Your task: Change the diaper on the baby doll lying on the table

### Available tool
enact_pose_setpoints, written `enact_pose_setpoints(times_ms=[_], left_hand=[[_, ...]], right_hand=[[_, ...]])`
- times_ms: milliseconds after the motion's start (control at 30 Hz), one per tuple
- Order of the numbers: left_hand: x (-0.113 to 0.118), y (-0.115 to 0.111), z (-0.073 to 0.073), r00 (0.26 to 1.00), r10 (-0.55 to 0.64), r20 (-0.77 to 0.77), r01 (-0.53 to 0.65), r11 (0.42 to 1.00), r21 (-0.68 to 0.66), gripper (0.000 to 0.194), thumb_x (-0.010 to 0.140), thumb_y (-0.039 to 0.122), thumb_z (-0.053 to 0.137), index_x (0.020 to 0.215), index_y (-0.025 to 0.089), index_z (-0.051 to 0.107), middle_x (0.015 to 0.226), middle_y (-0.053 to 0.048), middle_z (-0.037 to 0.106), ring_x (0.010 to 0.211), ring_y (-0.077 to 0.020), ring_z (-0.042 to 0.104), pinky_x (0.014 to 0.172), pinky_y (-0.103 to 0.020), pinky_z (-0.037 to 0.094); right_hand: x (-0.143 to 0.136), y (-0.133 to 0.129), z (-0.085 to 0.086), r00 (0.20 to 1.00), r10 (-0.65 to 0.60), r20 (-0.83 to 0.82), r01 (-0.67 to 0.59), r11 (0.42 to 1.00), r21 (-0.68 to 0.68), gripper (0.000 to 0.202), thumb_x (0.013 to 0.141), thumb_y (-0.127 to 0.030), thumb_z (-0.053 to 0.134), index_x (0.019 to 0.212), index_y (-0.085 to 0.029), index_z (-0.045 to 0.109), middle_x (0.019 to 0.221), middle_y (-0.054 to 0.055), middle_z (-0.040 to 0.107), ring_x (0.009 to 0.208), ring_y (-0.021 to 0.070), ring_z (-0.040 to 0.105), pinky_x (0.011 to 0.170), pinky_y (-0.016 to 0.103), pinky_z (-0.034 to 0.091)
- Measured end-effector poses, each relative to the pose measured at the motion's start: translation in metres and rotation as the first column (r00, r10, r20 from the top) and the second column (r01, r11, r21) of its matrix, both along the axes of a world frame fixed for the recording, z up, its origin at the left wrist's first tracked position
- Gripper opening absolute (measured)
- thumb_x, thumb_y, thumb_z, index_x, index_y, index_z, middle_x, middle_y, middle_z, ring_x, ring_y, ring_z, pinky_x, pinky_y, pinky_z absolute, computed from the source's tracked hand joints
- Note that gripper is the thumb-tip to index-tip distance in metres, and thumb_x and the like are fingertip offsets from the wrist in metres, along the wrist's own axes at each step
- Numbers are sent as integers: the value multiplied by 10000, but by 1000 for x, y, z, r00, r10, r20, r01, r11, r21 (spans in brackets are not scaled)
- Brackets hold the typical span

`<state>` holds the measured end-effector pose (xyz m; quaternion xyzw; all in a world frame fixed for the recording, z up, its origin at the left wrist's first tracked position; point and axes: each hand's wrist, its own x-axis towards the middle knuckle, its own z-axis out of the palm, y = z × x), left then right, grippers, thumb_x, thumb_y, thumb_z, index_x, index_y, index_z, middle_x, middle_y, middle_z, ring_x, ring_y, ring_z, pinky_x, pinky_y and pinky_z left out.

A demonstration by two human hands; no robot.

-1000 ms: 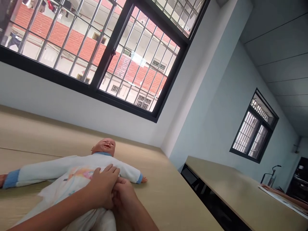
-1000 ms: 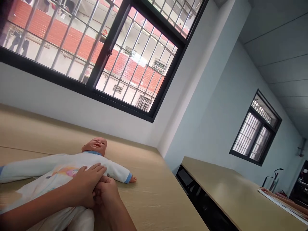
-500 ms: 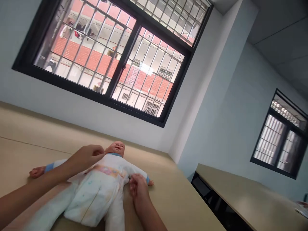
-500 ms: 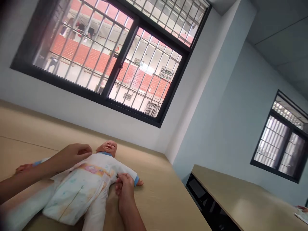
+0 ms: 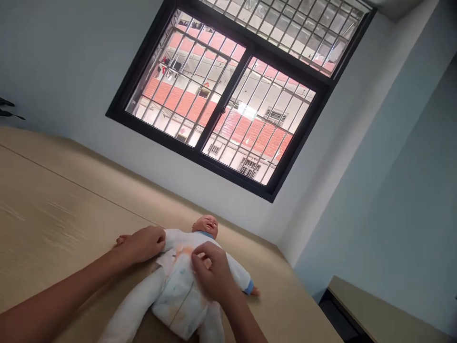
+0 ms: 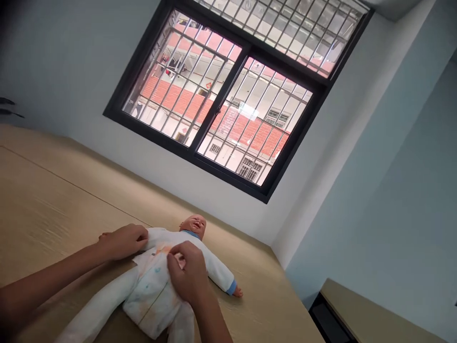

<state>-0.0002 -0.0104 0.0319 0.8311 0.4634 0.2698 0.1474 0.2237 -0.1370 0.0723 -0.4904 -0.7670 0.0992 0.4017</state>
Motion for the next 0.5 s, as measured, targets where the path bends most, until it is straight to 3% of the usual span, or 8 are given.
enact_pose_setpoints(times_ms=[100, 267, 400, 500], left_hand=[[1, -5, -3, 997, 8, -73, -7, 1000, 13, 191, 792, 253, 500, 671, 205, 639, 756, -75, 723, 708, -261, 648, 629, -337, 333], [-1, 3, -17, 992, 12, -127, -10, 1000, 16, 215, 745, 158, 537, 824, 214, 729, 917, -62, 785, 874, -266, 695, 714, -332, 406], [-2, 16, -31, 990, 40, -137, -42, 999, -14, 369, 707, 52, 497, 934, 206, 744, 960, -56, 784, 889, -249, 688, 729, -323, 418], [0, 21, -40, 989, 14, -146, -18, 1000, -24, 390, 721, 33, 474, 952, 197, 742, 938, -64, 772, 886, -254, 684, 749, -330, 441]], right_hand=[[-27, 15, 6, 975, 92, 204, -68, 990, -121, 138, 905, -309, 661, 899, -241, 781, 989, 55, 744, 984, 239, 638, 891, 351, 436], [-44, 29, -6, 909, 23, 416, 65, 978, -196, 217, 851, -448, 766, 972, -279, 829, 1083, 80, 765, 1096, 319, 623, 975, 427, 398], [-44, 26, -4, 840, 64, 538, 74, 971, -229, 364, 896, -565, 676, 1135, -326, 810, 1163, 85, 734, 1197, 333, 587, 1047, 483, 388], [-43, 23, -3, 804, 61, 591, 85, 973, -216, 374, 930, -562, 609, 1164, -339, 798, 1147, 85, 716, 1194, 322, 582, 1047, 495, 404]])
